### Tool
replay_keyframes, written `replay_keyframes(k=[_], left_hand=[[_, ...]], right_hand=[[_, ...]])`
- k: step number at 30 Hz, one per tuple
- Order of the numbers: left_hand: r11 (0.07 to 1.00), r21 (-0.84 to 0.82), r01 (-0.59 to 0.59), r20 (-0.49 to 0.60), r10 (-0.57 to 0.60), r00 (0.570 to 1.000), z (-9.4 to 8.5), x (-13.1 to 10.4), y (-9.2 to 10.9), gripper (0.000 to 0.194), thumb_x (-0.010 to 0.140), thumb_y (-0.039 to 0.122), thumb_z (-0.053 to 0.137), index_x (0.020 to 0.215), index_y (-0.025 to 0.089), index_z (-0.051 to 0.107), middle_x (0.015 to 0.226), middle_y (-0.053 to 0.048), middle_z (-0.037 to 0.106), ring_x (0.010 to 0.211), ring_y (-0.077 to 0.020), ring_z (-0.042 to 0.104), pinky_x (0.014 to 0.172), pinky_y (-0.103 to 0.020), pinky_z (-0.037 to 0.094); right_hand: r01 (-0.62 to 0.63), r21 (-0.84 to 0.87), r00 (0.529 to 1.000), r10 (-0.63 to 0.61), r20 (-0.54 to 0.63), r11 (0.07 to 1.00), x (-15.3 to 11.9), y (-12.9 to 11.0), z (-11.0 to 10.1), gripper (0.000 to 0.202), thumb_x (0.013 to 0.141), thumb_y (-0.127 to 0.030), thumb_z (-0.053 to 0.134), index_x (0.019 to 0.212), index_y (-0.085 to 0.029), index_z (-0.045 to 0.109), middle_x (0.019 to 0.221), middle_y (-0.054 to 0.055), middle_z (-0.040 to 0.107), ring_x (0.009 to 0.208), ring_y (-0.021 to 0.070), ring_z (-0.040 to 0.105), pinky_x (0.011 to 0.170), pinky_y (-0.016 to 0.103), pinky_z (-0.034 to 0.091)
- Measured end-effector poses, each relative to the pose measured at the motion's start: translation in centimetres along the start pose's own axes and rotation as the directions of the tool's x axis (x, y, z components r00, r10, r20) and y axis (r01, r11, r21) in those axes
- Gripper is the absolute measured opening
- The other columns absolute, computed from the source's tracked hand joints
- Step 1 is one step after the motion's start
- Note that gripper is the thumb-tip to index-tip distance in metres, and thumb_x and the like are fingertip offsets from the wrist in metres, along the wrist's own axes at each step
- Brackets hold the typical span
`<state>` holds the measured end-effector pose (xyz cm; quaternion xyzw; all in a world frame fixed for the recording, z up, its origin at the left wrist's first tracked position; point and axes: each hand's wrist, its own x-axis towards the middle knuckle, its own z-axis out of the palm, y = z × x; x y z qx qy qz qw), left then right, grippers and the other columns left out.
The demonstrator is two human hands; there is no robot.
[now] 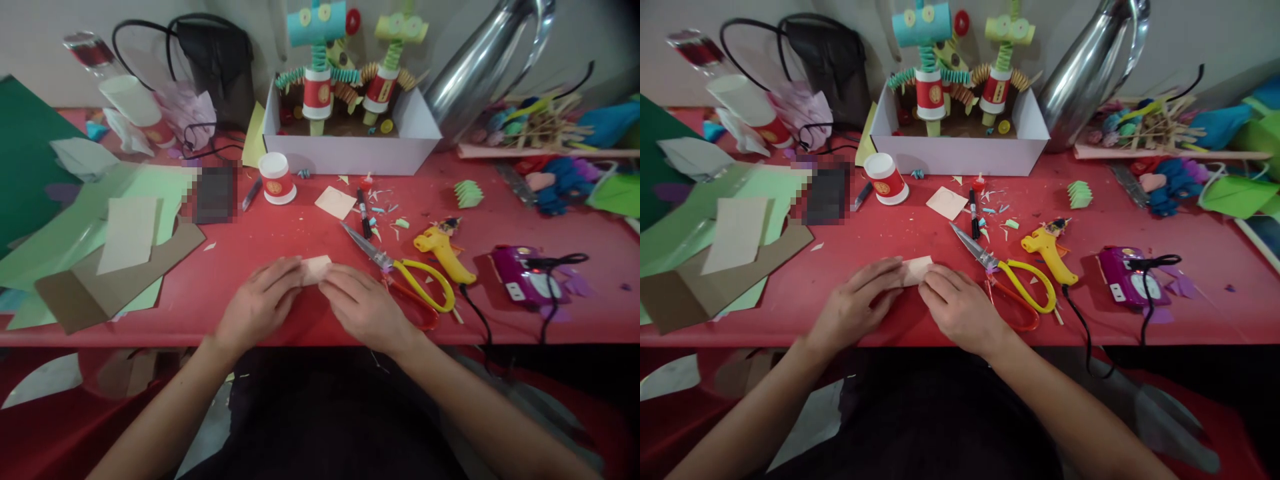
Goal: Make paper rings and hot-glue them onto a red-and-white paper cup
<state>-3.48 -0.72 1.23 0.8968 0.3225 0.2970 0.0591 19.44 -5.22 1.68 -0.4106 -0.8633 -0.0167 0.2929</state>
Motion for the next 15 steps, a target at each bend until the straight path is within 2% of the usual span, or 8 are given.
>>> replay_keyframes(k=[4,7,10,12,13,15], left_hand=[[0.996,0.014,-0.088,0.010,0.088,0.996,-0.5,-0.1,0.5,0.036,0.091,0.009,0.058,0.125,0.018,0.060,0.126,-0.012,0.067,0.116,-0.0239,0.065,0.103,-0.044,0.054],[0.996,0.043,-0.078,0.064,0.075,0.995,-0.7,0.6,1.6,0.036,0.090,0.011,0.061,0.125,0.017,0.059,0.125,-0.012,0.068,0.123,-0.0276,0.061,0.109,-0.050,0.048],[0.993,0.076,0.095,0.148,-0.105,0.983,-0.5,1.5,2.2,0.039,0.089,0.010,0.057,0.128,0.014,0.057,0.120,-0.015,0.069,0.116,-0.0326,0.062,0.101,-0.055,0.050],[0.968,0.044,0.247,0.158,-0.251,0.955,-0.4,2.1,2.1,0.046,0.087,0.010,0.057,0.132,0.014,0.055,0.116,-0.016,0.069,0.107,-0.0327,0.065,0.093,-0.054,0.052],[0.947,-0.011,0.321,0.143,-0.317,0.938,-0.4,2.4,2.0,0.049,0.086,0.012,0.060,0.134,0.015,0.055,0.117,-0.016,0.068,0.105,-0.0322,0.065,0.092,-0.053,0.052],[0.862,-0.233,0.451,0.128,-0.432,0.893,-0.7,2.9,1.5,0.049,0.083,0.019,0.067,0.131,0.019,0.059,0.119,-0.014,0.067,0.105,-0.0301,0.065,0.091,-0.048,0.052]], right_hand=[[-0.089,0.025,0.996,0.089,-0.013,0.996,0.1,-0.4,0.2,0.039,0.097,-0.011,0.048,0.134,-0.009,0.061,0.136,0.016,0.064,0.134,0.0300,0.053,0.107,0.048,0.052],[-0.112,0.046,0.994,0.111,0.013,0.993,-0.4,-0.8,0.5,0.042,0.097,-0.010,0.045,0.138,-0.010,0.058,0.138,0.016,0.062,0.134,0.0297,0.053,0.107,0.049,0.051],[-0.159,0.105,0.987,0.155,0.045,0.982,-0.6,-1.0,0.3,0.044,0.096,-0.009,0.045,0.139,-0.013,0.056,0.141,0.015,0.060,0.137,0.0296,0.050,0.110,0.050,0.048],[-0.248,0.199,0.968,0.248,0.023,0.948,-0.4,-1.0,0.0,0.044,0.096,-0.012,0.048,0.140,-0.016,0.054,0.143,0.014,0.058,0.138,0.0280,0.047,0.113,0.050,0.045],[-0.311,0.264,0.946,0.324,-0.006,0.913,-0.2,-1.0,-0.3,0.045,0.095,-0.015,0.051,0.140,-0.018,0.053,0.143,0.014,0.057,0.138,0.0272,0.047,0.114,0.050,0.044],[-0.429,0.430,0.866,0.497,-0.053,0.794,0.5,-0.8,-0.6,0.049,0.093,-0.023,0.060,0.141,-0.022,0.049,0.143,0.013,0.055,0.135,0.0264,0.050,0.112,0.050,0.045]])
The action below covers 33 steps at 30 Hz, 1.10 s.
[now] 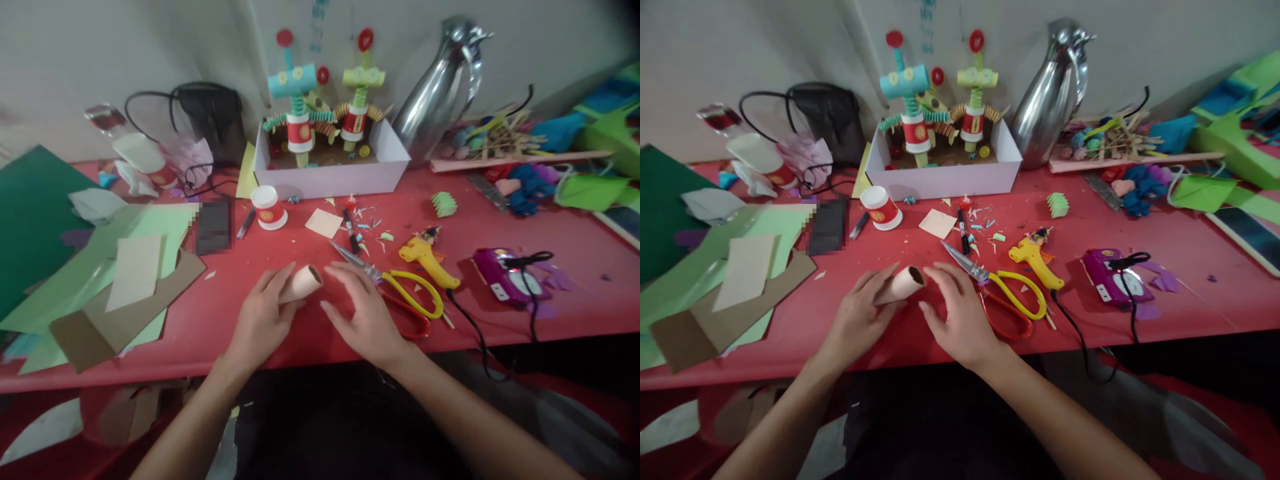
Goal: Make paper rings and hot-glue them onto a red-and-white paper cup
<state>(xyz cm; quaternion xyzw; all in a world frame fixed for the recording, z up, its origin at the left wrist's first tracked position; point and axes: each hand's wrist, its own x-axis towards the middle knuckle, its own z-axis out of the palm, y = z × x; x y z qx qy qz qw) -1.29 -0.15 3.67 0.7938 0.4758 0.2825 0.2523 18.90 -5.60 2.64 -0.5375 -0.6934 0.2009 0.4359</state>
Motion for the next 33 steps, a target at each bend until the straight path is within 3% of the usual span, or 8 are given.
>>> replay_keyframes(k=[3,6,9,14,22,24,28,33], left_hand=[[0.838,-0.515,0.182,0.081,-0.163,0.983,-0.8,1.0,-0.1,0.047,0.079,0.029,0.076,0.124,0.023,0.063,0.116,-0.009,0.068,0.102,-0.0248,0.065,0.087,-0.037,0.053],[0.590,-0.773,0.236,0.149,-0.192,0.970,-1.4,2.2,-0.1,0.051,0.074,0.026,0.081,0.120,0.025,0.062,0.116,-0.007,0.068,0.100,-0.0215,0.064,0.085,-0.031,0.052],[0.572,-0.806,0.152,0.102,-0.118,0.988,-1.7,3.8,-0.3,0.043,0.071,0.020,0.082,0.109,0.023,0.063,0.108,-0.005,0.067,0.097,-0.0189,0.062,0.084,-0.029,0.050],[0.707,-0.704,0.061,0.021,-0.066,0.998,-1.4,6.2,-0.8,0.033,0.070,0.016,0.078,0.098,0.021,0.062,0.093,-0.002,0.063,0.086,-0.0160,0.058,0.078,-0.027,0.048],[0.699,-0.702,0.136,-0.014,-0.205,0.979,1.6,6.8,-2.3,0.030,0.064,0.017,0.075,0.091,0.018,0.062,0.091,-0.003,0.067,0.088,-0.0187,0.062,0.081,-0.031,0.049],[0.663,-0.732,0.160,-0.017,-0.252,0.967,1.6,6.8,-2.4,0.030,0.064,0.018,0.078,0.089,0.018,0.061,0.086,-0.001,0.066,0.079,-0.0161,0.061,0.073,-0.028,0.048],[0.476,-0.861,0.178,0.047,-0.275,0.960,0.7,7.1,-2.1,0.035,0.065,0.022,0.082,0.088,0.019,0.056,0.074,0.003,0.059,0.059,-0.0091,0.050,0.056,-0.024,0.040],[0.327,-0.924,0.200,0.113,-0.264,0.958,-0.7,7.1,-1.7,0.030,0.076,0.031,0.076,0.099,0.019,0.061,0.086,-0.001,0.063,0.075,-0.0131,0.059,0.073,-0.028,0.048]], right_hand=[[-0.157,0.284,0.985,0.172,-0.030,0.946,1.8,-0.7,0.2,0.056,0.086,-0.036,0.073,0.136,-0.027,0.050,0.139,0.010,0.059,0.128,0.0262,0.056,0.107,0.050,0.049],[-0.147,0.428,0.987,0.163,-0.001,0.892,4.2,-1.7,0.9,0.052,0.080,-0.037,0.080,0.126,-0.028,0.058,0.132,0.007,0.064,0.121,0.0249,0.061,0.104,0.047,0.051],[-0.044,0.439,0.996,0.073,-0.050,0.897,6.8,-2.4,1.5,0.041,0.079,-0.032,0.082,0.116,-0.029,0.065,0.120,0.004,0.070,0.112,0.0232,0.064,0.100,0.045,0.052],[0.035,0.328,0.998,-0.014,-0.064,0.944,9.2,-1.8,2.3,0.025,0.083,-0.029,0.078,0.107,-0.028,0.071,0.110,0.004,0.070,0.108,0.0237,0.063,0.098,0.046,0.051],[-0.072,0.209,0.990,0.096,-0.107,0.975,7.6,0.1,3.8,0.040,0.093,-0.030,0.060,0.132,-0.024,0.053,0.130,0.013,0.061,0.117,0.0277,0.061,0.100,0.050,0.051],[-0.082,0.191,0.988,0.105,-0.112,0.978,7.3,0.1,4.0,0.036,0.097,-0.029,0.052,0.132,-0.022,0.052,0.132,0.014,0.060,0.119,0.0277,0.060,0.101,0.050,0.050],[-0.106,0.199,0.983,0.133,-0.128,0.974,7.1,-0.1,4.0,0.033,0.098,-0.031,0.049,0.130,-0.022,0.052,0.131,0.013,0.060,0.119,0.0267,0.059,0.101,0.049,0.051],[-0.153,0.271,0.970,0.197,-0.144,0.950,7.1,-0.2,4.0,0.030,0.096,-0.031,0.052,0.125,-0.024,0.054,0.127,0.011,0.062,0.111,0.0253,0.062,0.096,0.046,0.053]])
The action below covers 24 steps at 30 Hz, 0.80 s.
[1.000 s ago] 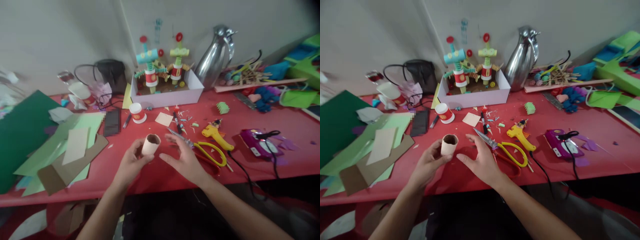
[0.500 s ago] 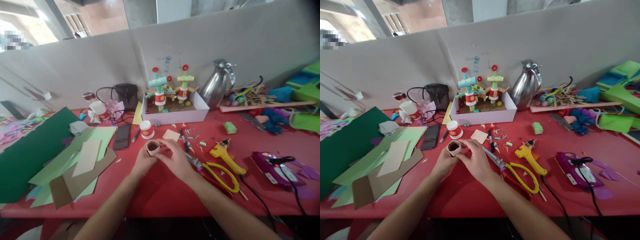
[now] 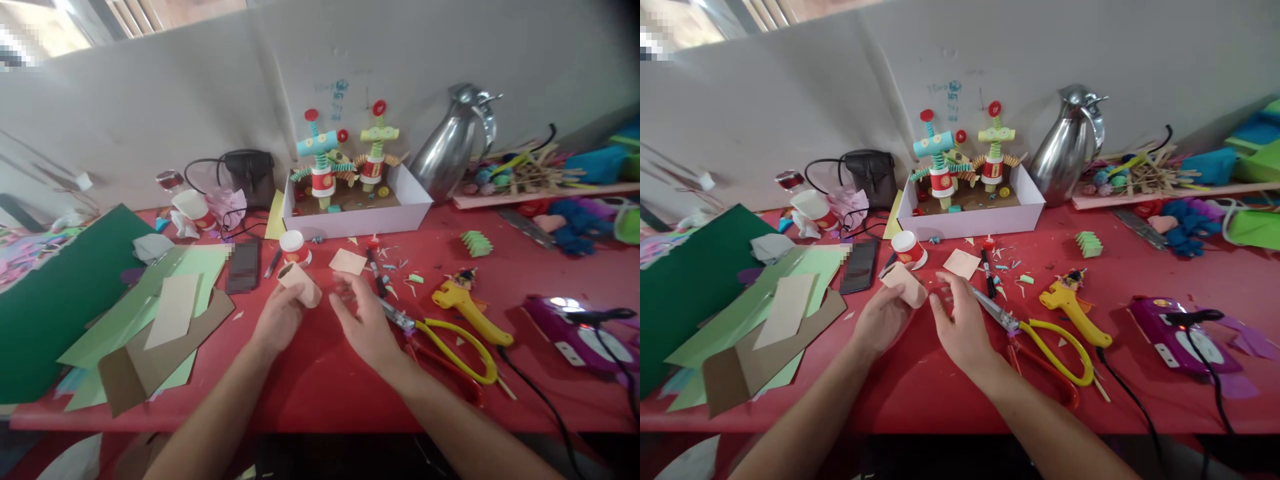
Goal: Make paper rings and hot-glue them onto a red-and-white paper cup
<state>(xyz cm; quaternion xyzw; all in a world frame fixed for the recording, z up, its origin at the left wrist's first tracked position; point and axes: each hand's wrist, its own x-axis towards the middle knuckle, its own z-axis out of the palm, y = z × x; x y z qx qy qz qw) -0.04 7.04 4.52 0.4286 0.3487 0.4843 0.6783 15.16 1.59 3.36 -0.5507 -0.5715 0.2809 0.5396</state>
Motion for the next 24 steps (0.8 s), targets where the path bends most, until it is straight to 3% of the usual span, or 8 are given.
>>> replay_keyframes(k=[3,7,10,13,16,21,24], left_hand=[[0.991,0.137,-0.004,0.007,0.003,1.000,-0.3,0.0,-0.3,0.032,0.073,0.028,0.080,0.096,0.018,0.061,0.087,-0.001,0.064,0.074,-0.0129,0.058,0.070,-0.027,0.048],[0.925,0.379,-0.028,-0.093,0.068,0.993,-0.5,0.3,-2.0,0.043,0.065,0.024,0.084,0.098,0.019,0.057,0.097,-0.001,0.064,0.078,-0.0135,0.058,0.072,-0.028,0.050],[0.880,0.461,-0.114,-0.031,0.145,0.989,-0.3,0.5,-3.0,0.046,0.069,0.023,0.079,0.110,0.020,0.057,0.102,-0.003,0.065,0.091,-0.0179,0.062,0.084,-0.034,0.051],[0.881,0.443,-0.167,0.150,0.111,0.982,0.1,0.3,-3.3,0.061,0.070,0.020,0.078,0.127,0.022,0.055,0.119,-0.009,0.065,0.110,-0.0241,0.062,0.097,-0.041,0.049],[0.928,0.355,-0.115,0.285,0.010,0.959,0.0,0.0,-2.6,0.058,0.074,0.025,0.079,0.129,0.023,0.060,0.127,-0.011,0.065,0.115,-0.0282,0.062,0.099,-0.043,0.049],[0.980,0.084,0.178,0.271,-0.194,0.943,-1.2,-0.1,-0.8,0.051,0.091,0.055,0.059,0.130,0.024,0.066,0.128,-0.014,0.068,0.113,-0.0301,0.064,0.087,-0.039,0.054],[0.970,0.117,0.213,0.303,-0.239,0.922,-1.4,-0.2,-0.2,0.048,0.087,0.045,0.069,0.131,0.025,0.066,0.132,-0.012,0.066,0.117,-0.0293,0.063,0.090,-0.036,0.054]], right_hand=[[-0.026,-0.001,1.000,0.026,0.004,1.000,0.0,0.0,-0.1,0.030,0.094,-0.028,0.052,0.123,-0.023,0.055,0.126,0.011,0.063,0.111,0.0251,0.062,0.094,0.045,0.053],[-0.048,0.016,0.999,0.047,0.011,0.999,0.1,0.0,-0.3,0.030,0.093,-0.026,0.050,0.121,-0.021,0.057,0.126,0.012,0.064,0.109,0.0248,0.063,0.092,0.045,0.054],[-0.027,0.019,0.998,0.026,0.055,0.999,0.1,0.2,-0.2,0.034,0.090,-0.028,0.057,0.123,-0.021,0.057,0.128,0.012,0.065,0.116,0.0264,0.062,0.099,0.048,0.052],[-0.014,0.023,0.994,0.012,0.108,1.000,0.1,0.2,-0.1,0.035,0.088,-0.030,0.063,0.122,-0.023,0.060,0.127,0.011,0.067,0.117,0.0273,0.062,0.103,0.050,0.049],[-0.087,0.120,0.992,0.075,0.103,0.989,0.4,0.3,-0.2,0.033,0.091,-0.033,0.061,0.122,-0.023,0.062,0.126,0.010,0.069,0.116,0.0266,0.064,0.103,0.048,0.050],[-0.247,0.392,0.968,0.207,0.143,0.886,1.1,0.5,-0.3,0.037,0.093,-0.042,0.057,0.126,-0.025,0.063,0.125,0.008,0.070,0.119,0.0261,0.064,0.100,0.045,0.053],[-0.277,0.417,0.959,0.221,0.178,0.866,1.2,0.6,-0.3,0.042,0.093,-0.044,0.057,0.130,-0.025,0.063,0.130,0.008,0.069,0.122,0.0264,0.062,0.103,0.047,0.052]])
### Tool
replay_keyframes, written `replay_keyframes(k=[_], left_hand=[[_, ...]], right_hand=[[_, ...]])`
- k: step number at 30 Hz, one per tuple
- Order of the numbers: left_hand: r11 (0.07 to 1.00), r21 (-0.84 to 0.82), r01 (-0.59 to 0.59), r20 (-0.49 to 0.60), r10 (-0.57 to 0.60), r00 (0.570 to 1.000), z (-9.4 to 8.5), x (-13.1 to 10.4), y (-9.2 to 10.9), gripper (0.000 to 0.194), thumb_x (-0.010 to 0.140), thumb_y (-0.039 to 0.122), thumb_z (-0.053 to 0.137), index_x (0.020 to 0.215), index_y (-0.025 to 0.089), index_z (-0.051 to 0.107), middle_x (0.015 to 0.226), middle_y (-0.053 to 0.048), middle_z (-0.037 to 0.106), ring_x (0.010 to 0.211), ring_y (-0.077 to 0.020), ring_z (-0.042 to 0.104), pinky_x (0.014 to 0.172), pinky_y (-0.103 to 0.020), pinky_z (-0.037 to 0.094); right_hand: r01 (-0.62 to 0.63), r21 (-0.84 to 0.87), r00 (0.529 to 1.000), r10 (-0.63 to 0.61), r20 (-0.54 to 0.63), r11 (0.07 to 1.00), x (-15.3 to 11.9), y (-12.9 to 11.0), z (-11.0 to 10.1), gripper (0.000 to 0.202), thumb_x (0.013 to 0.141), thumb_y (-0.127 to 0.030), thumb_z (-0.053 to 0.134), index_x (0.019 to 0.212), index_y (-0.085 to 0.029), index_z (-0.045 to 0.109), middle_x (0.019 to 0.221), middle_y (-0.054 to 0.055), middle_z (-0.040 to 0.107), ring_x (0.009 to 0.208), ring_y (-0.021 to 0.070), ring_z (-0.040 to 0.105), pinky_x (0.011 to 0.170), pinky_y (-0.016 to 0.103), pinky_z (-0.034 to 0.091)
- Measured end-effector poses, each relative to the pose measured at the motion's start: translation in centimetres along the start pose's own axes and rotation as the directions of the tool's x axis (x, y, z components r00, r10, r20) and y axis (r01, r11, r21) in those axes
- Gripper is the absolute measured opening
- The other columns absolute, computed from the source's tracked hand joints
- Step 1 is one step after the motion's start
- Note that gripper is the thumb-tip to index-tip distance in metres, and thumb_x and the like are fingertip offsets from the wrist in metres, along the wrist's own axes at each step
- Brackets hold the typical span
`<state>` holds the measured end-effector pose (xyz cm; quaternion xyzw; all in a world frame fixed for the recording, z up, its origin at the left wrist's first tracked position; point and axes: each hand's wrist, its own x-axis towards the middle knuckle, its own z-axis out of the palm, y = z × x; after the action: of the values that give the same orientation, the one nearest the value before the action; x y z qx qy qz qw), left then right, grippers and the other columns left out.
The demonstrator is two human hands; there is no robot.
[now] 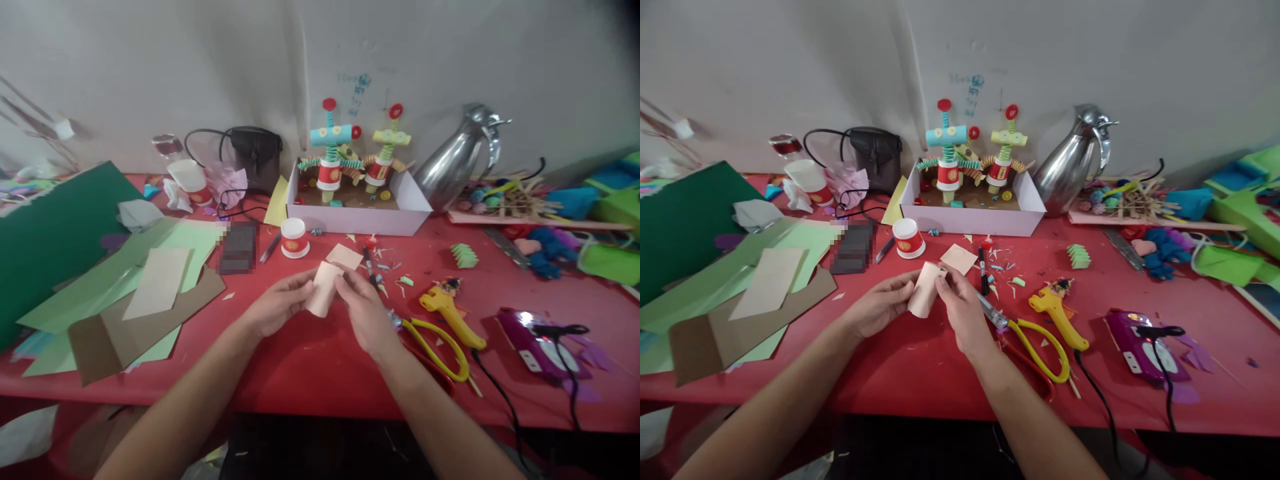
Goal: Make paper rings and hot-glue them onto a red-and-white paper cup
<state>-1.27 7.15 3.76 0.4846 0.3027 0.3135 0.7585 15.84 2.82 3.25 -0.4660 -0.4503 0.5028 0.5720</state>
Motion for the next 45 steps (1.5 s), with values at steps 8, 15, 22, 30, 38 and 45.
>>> replay_keyframes(k=[8,15,22,30,38,45], left_hand=[[0.910,0.338,-0.239,-0.189,0.315,0.930,0.3,0.8,-1.4,0.063,0.071,0.019,0.079,0.131,0.026,0.060,0.130,-0.010,0.063,0.112,-0.0246,0.062,0.094,-0.039,0.051],[0.831,0.532,-0.161,-0.260,0.342,0.903,-0.8,1.2,-1.8,0.064,0.062,0.019,0.083,0.122,0.019,0.061,0.118,-0.010,0.066,0.113,-0.0271,0.062,0.102,-0.047,0.047],[0.838,0.503,-0.210,-0.179,0.339,0.923,-0.5,0.8,-0.5,0.082,0.065,0.021,0.083,0.140,0.026,0.050,0.138,-0.012,0.059,0.128,-0.0286,0.056,0.110,-0.048,0.043],[0.839,0.515,-0.177,-0.330,0.384,0.862,-0.3,1.5,-2.2,0.049,0.068,0.028,0.082,0.114,0.021,0.064,0.113,-0.006,0.070,0.107,-0.0240,0.066,0.099,-0.043,0.050],[0.778,0.608,-0.161,-0.268,0.392,0.880,0.1,1.3,-2.1,0.083,0.063,0.030,0.086,0.138,0.024,0.050,0.138,-0.012,0.057,0.127,-0.0287,0.055,0.107,-0.044,0.043],[0.738,0.657,-0.153,-0.309,0.449,0.839,0.8,1.3,-2.2,0.051,0.068,0.029,0.082,0.114,0.021,0.063,0.110,-0.006,0.068,0.104,-0.0232,0.064,0.096,-0.040,0.049]], right_hand=[[0.118,-0.257,0.979,-0.155,-0.130,0.959,-0.2,0.8,-0.2,0.044,0.093,-0.035,0.056,0.136,-0.027,0.057,0.144,0.010,0.056,0.122,0.0243,0.059,0.100,0.046,0.052],[0.160,-0.364,0.978,-0.198,-0.070,0.918,-0.3,1.2,-0.1,0.043,0.087,-0.023,0.054,0.130,-0.026,0.058,0.138,0.010,0.061,0.120,0.0256,0.060,0.098,0.048,0.053],[0.179,-0.366,0.960,-0.243,-0.137,0.913,-2.6,-2.1,-1.8,0.029,0.090,-0.026,0.058,0.119,-0.027,0.059,0.125,0.008,0.064,0.110,0.0226,0.063,0.095,0.043,0.055],[0.147,-0.870,0.933,-0.357,-0.036,0.471,-9.6,-1.7,-9.6,0.036,0.094,-0.033,0.054,0.130,-0.025,0.054,0.104,0.010,0.069,0.102,0.0309,0.065,0.091,0.054,0.053],[0.166,-0.962,0.973,-0.193,0.124,0.219,-10.7,1.0,-13.8,0.038,0.094,-0.026,0.047,0.130,-0.020,0.058,0.123,0.016,0.067,0.116,0.0347,0.062,0.100,0.058,0.050],[-0.033,-0.861,0.998,0.055,-0.006,0.507,-11.0,-0.4,-13.3,0.045,0.089,-0.032,0.053,0.132,-0.020,0.056,0.122,0.013,0.071,0.111,0.0299,0.069,0.096,0.047,0.057]])
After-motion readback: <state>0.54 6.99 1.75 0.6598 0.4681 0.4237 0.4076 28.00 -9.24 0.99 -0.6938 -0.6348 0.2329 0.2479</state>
